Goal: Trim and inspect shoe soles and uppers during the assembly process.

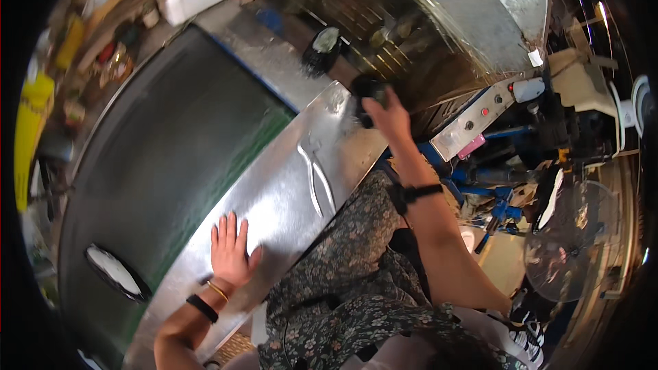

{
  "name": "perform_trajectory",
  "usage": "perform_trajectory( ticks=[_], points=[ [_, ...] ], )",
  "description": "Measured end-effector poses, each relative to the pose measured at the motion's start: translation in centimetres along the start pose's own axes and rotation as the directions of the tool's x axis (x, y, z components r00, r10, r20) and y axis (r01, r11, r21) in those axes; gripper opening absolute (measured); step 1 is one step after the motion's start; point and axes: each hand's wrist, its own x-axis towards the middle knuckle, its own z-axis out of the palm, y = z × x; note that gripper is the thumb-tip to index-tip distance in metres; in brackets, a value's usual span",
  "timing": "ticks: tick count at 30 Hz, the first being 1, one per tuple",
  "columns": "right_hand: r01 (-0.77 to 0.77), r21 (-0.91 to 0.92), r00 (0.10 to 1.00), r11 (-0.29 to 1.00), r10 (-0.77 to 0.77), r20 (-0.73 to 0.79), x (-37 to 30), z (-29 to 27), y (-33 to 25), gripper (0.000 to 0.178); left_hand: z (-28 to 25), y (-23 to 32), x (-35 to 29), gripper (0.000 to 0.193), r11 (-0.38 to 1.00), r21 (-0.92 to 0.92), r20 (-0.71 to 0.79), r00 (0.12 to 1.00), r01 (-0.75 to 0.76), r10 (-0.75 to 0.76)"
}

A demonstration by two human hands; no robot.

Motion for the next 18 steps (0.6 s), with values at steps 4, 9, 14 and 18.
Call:
perform_trajectory(
  ticks=[4,9,14,18],
  points=[
    [-0.01,0.069,0.979,0.998,-0.004,0.202,5.6,4.8,-3.7,0.086,-1.5,0.1,-1.1,0.073,0.994,0.093,0.098,0.994,-0.05,0.041],
    [0.012,0.295,0.929,0.956,-0.12,0.351,5.0,4.4,-6.6,0.095,-2.3,0.7,-3.0,0.071,0.99,0.113,0.164,0.985,-0.08,0.061],
    [0.31,0.446,0.891,0.84,-0.42,0.171,-5.6,-0.3,-1.7,0.054,0.1,-2.2,-2.9,0.069,0.98,0.159,0.029,0.993,-0.118,0.115],
    [0.466,0.356,0.884,0.81,-0.446,-0.143,-11.7,-11.5,8.5,0.034,3.6,-6.6,-2.3,0.097,0.993,0.012,0.402,0.909,0.117,-0.112]
  ],
)
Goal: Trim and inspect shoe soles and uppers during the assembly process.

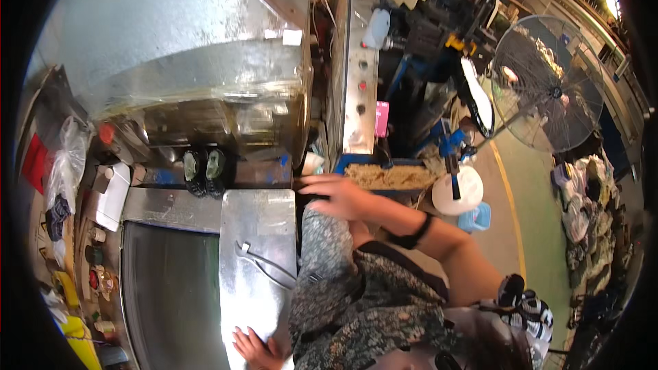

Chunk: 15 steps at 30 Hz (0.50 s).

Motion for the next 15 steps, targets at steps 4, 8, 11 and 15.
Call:
perform_trajectory(
  ticks=[4,8,11,15],
  points=[
    [-0.463,-0.237,0.881,0.854,0.413,-0.232,-4.3,-18.4,1.2,0.025,1.1,-0.3,-0.4,0.079,0.961,0.232,-0.278,0.937,-0.148,0.212],
    [-0.54,-0.842,0.841,-0.019,-0.066,-0.538,-6.6,-32.7,4.7,0.052,-0.4,4.0,-0.6,0.064,0.971,0.179,-0.542,0.808,-0.157,0.23],
    [-0.869,-0.357,0.491,0.343,0.503,-0.712,-8.8,-35.1,8.6,0.07,-1.8,8.8,0.8,0.058,0.922,-0.378,-0.565,0.809,-0.082,-0.16],
    [-0.723,-0.444,0.631,0.53,0.245,-0.736,-11.0,-33.2,9.5,0.073,-4.0,16.9,2.6,0.039,0.421,-0.862,-0.352,0.931,-0.284,-0.093]
  ],
)
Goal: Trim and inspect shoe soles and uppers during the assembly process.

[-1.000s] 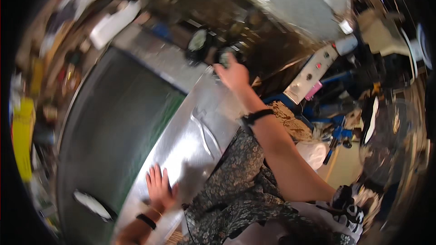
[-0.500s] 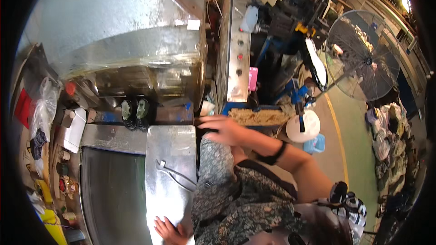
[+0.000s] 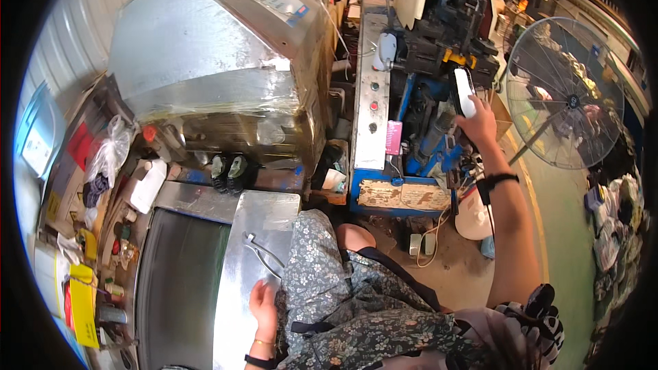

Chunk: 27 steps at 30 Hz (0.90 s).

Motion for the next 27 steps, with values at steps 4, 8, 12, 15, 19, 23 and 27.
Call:
perform_trajectory(
  ticks=[4,8,12,15,19,23,27],
  points=[
    [0.054,0.538,0.998,0.841,-0.055,-0.014,-9.2,-2.5,-6.6,0.077,9.2,7.5,-0.5,0.034,0.983,-0.159,0.387,0.91,-0.094,0.149],
    [0.078,0.961,0.905,0.267,-0.424,0.044,-23.1,-3.2,-16.2,0.109,15.1,12.6,-0.3,0.052,0.839,-0.542,0.371,0.909,0.048,0.188],
    [-0.365,0.917,0.634,0.161,-0.679,0.371,-29.6,-1.7,-20.3,0.107,10.0,12.9,0.6,0.069,0.628,-0.651,0.524,0.851,0.427,-0.034],
    [-0.98,0.186,0.052,0.078,-0.793,0.607,-31.0,-0.3,-20.7,0.087,5.4,11.2,-1.8,0.067,0.981,0.182,0.394,0.919,-0.06,-0.017],
    [-0.874,0.127,-0.239,0.469,-0.642,0.728,-33.4,0.5,-19.2,0.057,1.5,8.1,-6.0,0.085,0.908,0.331,0.704,0.708,-0.257,-0.057],
    [-1.0,-0.022,-0.005,-0.02,-0.629,0.777,-35.1,0.8,-18.2,0.054,-6.8,3.5,-5.1,0.073,0.881,0.379,0.243,0.949,-0.284,0.201],
    [-0.869,0.136,0.324,-0.476,-0.338,0.883,-32.9,4.5,-21.7,0.04,-22.2,-1.8,-3.7,0.066,0.246,0.942,-0.327,0.796,0.229,0.51]
  ],
)
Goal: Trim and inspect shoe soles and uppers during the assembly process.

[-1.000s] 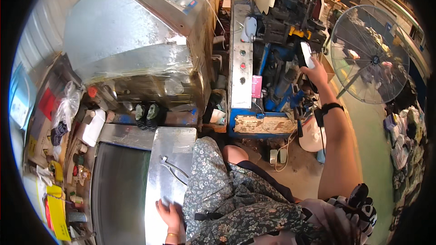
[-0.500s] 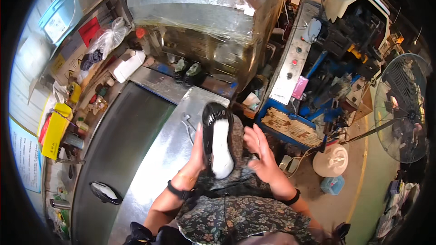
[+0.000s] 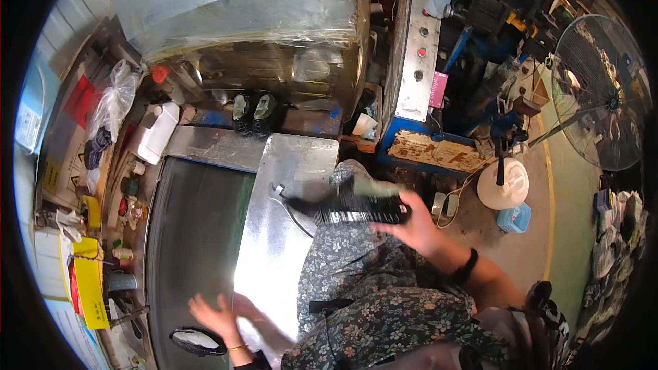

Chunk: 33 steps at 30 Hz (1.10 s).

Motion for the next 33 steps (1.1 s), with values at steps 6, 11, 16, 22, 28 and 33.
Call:
perform_trajectory(
  ticks=[6,11,16,22,28,33],
  points=[
    [0.294,-0.907,0.835,0.302,-0.544,0.089,20.6,5.6,2.2,0.071,4.1,-12.2,-1.0,0.089,0.464,0.469,0.153,0.448,0.751,-0.881],
    [0.319,-0.948,0.927,0.005,-0.207,0.311,23.8,7.2,5.9,0.054,3.8,-14.7,-3.5,0.072,0.452,0.582,-0.143,0.632,0.676,-0.761],
    [0.412,-0.89,0.823,0.197,0.339,0.456,11.0,4.6,7.7,0.027,2.5,-19.6,-7.5,0.057,-0.286,-0.648,0.721,0.445,0.706,-0.531],
    [0.38,-0.897,0.89,0.228,0.176,0.421,5.1,3.2,4.8,0.023,-1.4,-13.5,-4.5,0.037,-0.281,-0.732,0.669,0.579,0.62,-0.466],
    [0.221,-0.831,0.932,0.51,0.14,0.334,5.6,10.0,3.2,0.026,-8.1,7.5,-2.8,0.038,-0.125,-0.726,0.687,0.712,0.676,-0.143],
    [0.638,-0.709,0.77,0.301,-0.223,0.598,3.6,11.8,0.4,0.046,-9.5,20.6,-3.7,0.077,0.266,-0.918,0.393,0.753,0.293,0.528]
  ],
)
